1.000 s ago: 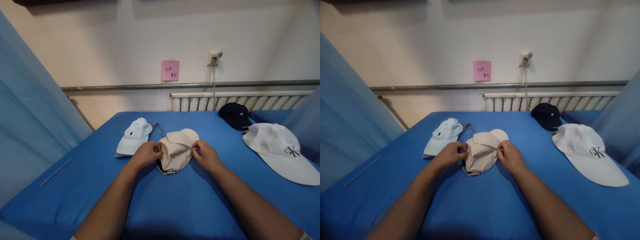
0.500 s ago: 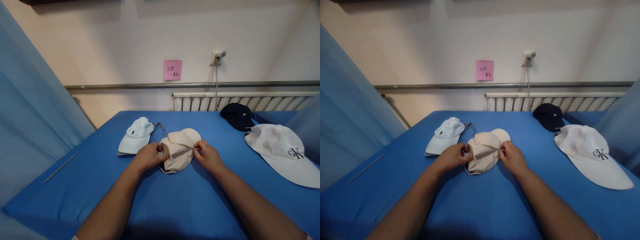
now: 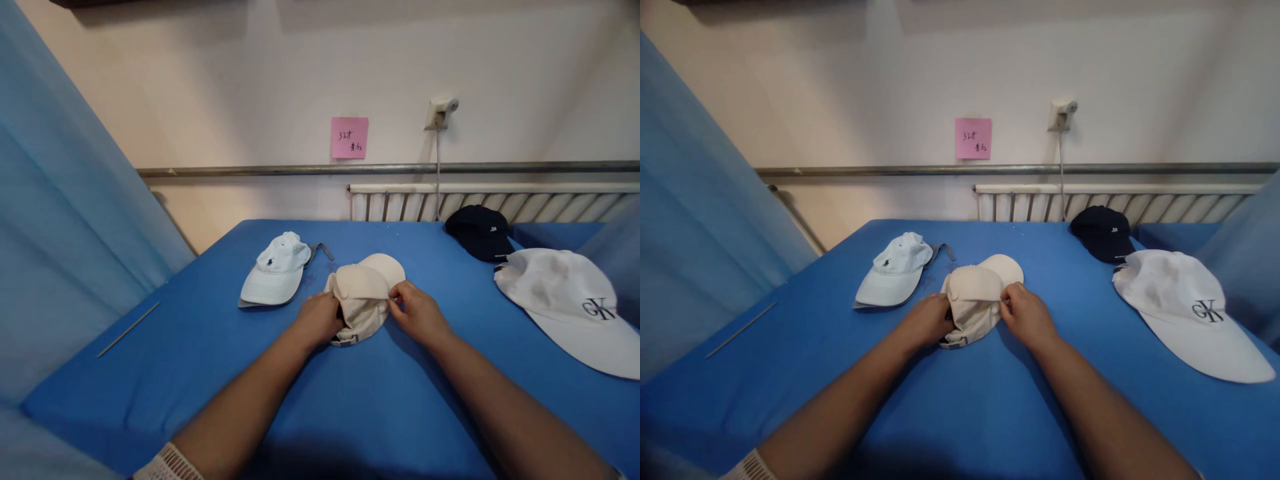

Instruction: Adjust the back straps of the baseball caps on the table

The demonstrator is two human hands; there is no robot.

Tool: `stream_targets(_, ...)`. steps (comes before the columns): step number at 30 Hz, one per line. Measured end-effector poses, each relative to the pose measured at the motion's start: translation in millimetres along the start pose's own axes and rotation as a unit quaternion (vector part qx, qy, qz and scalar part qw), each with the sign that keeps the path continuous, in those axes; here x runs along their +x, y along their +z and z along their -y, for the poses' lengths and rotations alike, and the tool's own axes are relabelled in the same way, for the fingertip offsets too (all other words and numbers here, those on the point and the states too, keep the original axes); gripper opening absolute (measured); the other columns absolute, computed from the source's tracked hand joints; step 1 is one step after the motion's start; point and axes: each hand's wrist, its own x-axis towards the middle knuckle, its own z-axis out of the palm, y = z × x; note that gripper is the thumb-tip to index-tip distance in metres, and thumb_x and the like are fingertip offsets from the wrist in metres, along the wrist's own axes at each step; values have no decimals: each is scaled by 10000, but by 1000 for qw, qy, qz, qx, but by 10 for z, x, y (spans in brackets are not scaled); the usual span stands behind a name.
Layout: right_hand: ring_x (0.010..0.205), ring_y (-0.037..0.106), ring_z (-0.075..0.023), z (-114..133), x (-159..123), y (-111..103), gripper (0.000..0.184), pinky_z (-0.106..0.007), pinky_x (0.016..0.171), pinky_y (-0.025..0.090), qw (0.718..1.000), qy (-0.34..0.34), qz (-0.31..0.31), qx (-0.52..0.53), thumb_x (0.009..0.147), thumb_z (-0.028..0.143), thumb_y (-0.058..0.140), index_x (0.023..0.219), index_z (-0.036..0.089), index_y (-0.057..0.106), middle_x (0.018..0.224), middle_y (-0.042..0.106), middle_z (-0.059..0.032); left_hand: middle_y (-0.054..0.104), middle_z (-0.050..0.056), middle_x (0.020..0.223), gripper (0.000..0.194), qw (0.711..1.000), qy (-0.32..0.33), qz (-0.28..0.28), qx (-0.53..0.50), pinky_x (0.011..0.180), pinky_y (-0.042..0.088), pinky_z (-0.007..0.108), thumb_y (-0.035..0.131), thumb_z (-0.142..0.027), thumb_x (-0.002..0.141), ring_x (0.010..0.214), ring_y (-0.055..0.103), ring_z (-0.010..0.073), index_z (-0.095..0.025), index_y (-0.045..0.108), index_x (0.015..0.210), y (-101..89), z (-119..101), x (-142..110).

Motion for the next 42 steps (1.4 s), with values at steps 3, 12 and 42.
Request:
stream_targets(3,732,597,-172,3,0,-4,61,-284,675,432,1000,2,0,6,828,214,503,877,197,535,822,606,-32,729,120,976,255,999,42,-1,22,726,445,338,583,-303,764,883,657,285,-203,725,952,2,-19,2)
stream_targets(12,715,587,-166,13,5,-17,63,-281,664,419,1000,12,-9,9,839,231,503,872,198,545,809,603,-27,716,86,940,239,1000,4,-26,14,683,450,291,596,-300,740,838,654,248,-206,701,933,-52,150,-8)
stream_targets(42,675,589,-175,-71,31,-136,97,-296,633,424,993,65,-94,-13,826,277,508,856,202,562,810,623,-38,667,46,922,219,947,83,-151,-272,819,481,307,515,-315,837,868,607,185,-168,616,964,-287,358,1)
